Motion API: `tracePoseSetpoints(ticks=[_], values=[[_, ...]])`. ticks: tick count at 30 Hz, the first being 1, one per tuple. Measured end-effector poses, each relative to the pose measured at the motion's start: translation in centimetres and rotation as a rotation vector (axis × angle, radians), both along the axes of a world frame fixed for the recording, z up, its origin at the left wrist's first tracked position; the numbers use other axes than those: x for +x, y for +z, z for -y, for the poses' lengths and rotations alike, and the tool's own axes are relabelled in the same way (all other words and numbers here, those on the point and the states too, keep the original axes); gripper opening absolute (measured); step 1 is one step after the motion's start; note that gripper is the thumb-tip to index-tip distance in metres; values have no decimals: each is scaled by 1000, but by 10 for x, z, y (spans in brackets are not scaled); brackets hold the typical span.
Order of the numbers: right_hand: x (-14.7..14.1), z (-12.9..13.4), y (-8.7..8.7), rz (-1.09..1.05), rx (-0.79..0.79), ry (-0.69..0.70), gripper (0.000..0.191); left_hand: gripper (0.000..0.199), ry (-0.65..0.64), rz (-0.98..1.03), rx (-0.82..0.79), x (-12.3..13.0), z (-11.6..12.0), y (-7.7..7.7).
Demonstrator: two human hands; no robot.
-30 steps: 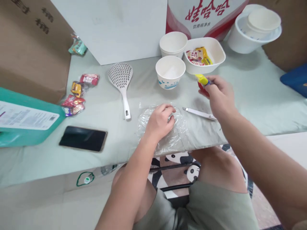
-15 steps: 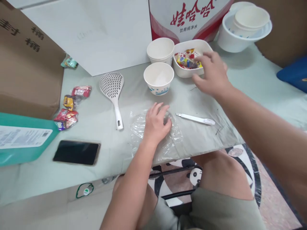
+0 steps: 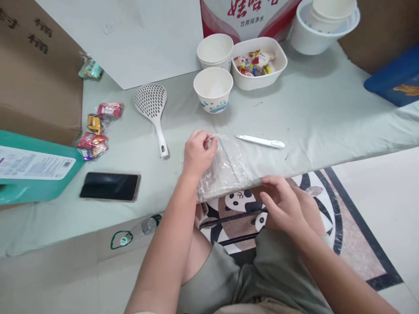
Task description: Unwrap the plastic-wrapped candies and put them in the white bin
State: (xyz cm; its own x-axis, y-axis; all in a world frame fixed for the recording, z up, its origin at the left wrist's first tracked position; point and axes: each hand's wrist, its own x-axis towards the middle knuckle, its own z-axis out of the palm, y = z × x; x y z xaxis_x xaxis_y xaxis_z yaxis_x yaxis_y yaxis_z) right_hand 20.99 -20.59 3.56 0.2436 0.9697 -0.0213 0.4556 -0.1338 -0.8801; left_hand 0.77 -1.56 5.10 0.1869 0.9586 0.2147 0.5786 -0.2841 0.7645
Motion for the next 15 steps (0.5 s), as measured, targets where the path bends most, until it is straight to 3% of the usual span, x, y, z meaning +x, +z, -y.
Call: tracePoseSetpoints(ticks=[4, 6, 11, 15], values=[[-22, -23, 7, -252, -79, -31, 62, 10, -54, 206, -131, -10, 5, 1], [-35, -34, 10, -409, -106, -31, 71, 11, -91, 310, -187, -15, 8, -1], [-53, -46, 18, -532, -156, -105, 26, 11, -124, 388, -168, -32, 11, 1], [-38, -61, 27, -521, -41, -187, 15, 23, -71, 329, -140, -48, 12, 10]])
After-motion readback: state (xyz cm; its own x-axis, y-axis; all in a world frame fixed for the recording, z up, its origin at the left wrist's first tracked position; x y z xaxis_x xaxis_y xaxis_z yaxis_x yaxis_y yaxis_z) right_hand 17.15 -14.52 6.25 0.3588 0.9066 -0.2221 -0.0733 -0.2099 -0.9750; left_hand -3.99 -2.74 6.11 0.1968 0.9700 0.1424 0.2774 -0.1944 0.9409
